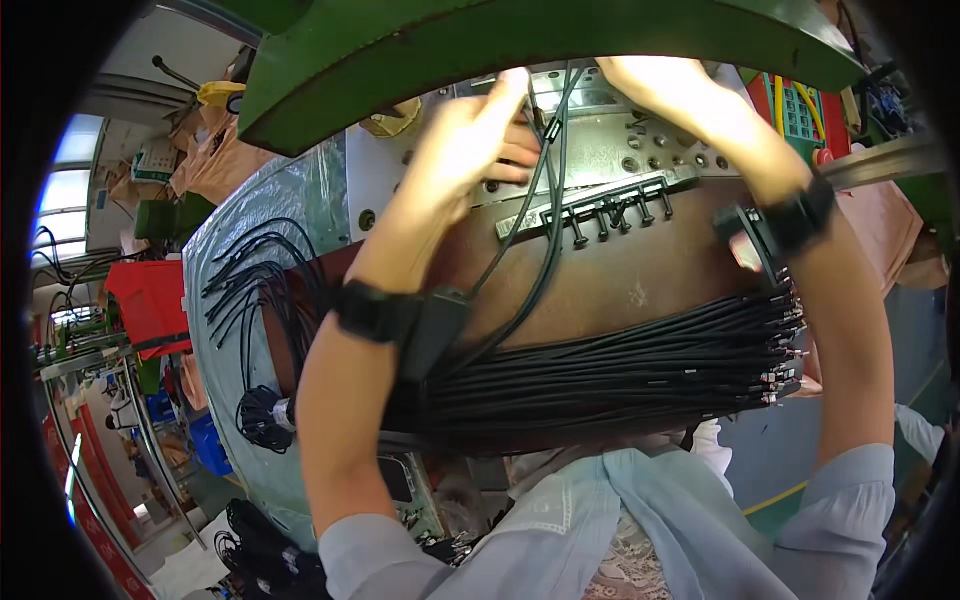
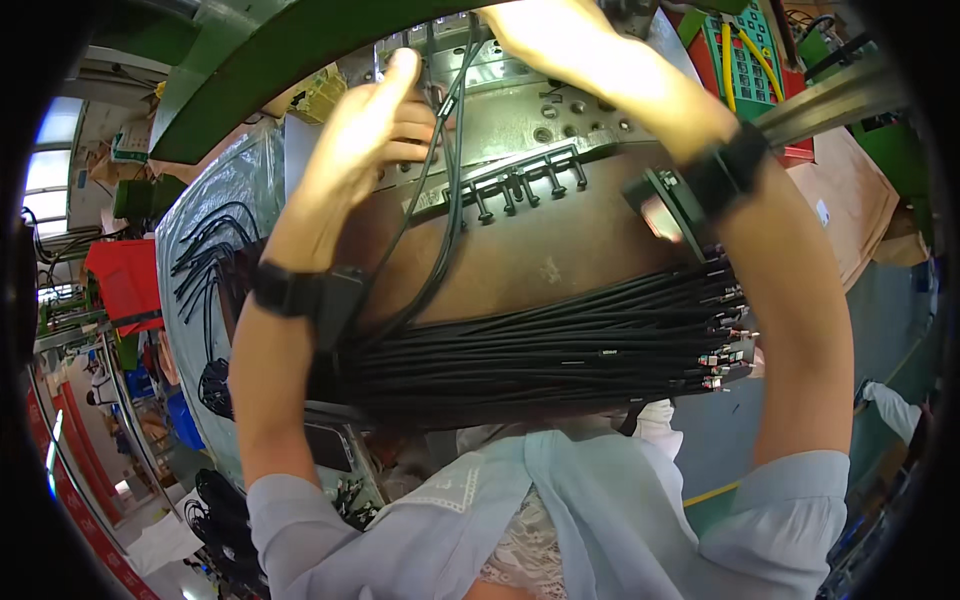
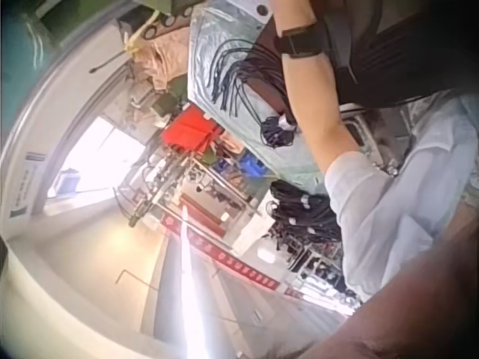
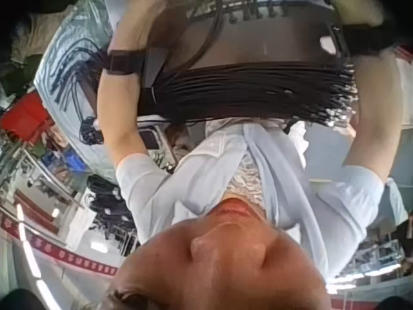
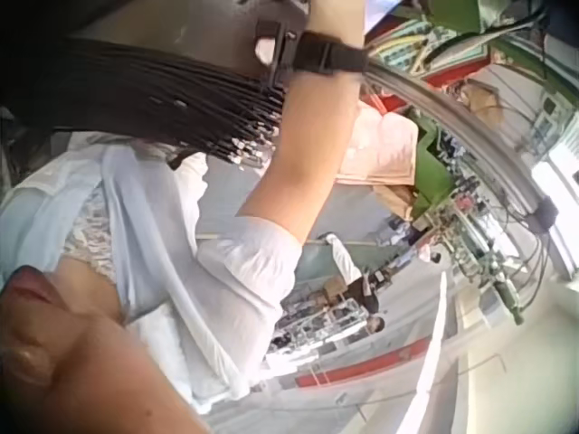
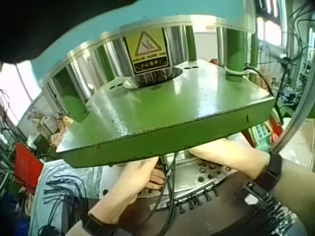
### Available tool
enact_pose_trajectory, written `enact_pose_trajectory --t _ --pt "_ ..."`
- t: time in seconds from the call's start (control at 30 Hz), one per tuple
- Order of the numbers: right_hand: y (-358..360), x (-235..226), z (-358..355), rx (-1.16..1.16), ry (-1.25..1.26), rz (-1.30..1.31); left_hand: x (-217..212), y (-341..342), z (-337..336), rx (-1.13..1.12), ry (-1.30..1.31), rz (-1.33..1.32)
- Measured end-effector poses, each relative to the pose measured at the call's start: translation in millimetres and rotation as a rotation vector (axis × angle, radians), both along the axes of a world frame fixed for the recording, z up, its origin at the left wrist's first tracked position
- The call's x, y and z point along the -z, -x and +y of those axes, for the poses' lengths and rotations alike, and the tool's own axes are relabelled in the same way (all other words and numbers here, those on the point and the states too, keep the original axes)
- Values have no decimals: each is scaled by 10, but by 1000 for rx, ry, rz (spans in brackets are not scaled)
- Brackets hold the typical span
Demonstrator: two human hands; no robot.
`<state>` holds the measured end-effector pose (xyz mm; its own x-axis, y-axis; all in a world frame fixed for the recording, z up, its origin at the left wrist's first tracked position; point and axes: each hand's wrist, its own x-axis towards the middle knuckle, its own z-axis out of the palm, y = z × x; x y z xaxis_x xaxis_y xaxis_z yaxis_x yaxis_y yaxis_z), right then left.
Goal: The person picks up a bundle of cables, separates individual cables, and inserts the connectors into a metal fixture. They then place the cables into a machine to be processed before removing them and repeating the task.
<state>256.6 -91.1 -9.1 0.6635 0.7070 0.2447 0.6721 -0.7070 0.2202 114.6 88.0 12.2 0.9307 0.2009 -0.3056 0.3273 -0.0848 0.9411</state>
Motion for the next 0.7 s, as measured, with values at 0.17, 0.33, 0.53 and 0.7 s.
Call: enact_pose_trajectory --t 0.17,0.33,0.53,0.7 --pt "240 133 -300 -330 -277 -129 192 -268 261 269 -1452 -1024" --pt "173 170 -325 -280 -372 42 418 -414 297 235 -1435 -963" --pt "33 186 -368 -53 -445 282 470 -428 324 148 -1434 -1052" --pt "297 -6 -332 -128 -449 144 148 -177 219 293 -1283 -738"
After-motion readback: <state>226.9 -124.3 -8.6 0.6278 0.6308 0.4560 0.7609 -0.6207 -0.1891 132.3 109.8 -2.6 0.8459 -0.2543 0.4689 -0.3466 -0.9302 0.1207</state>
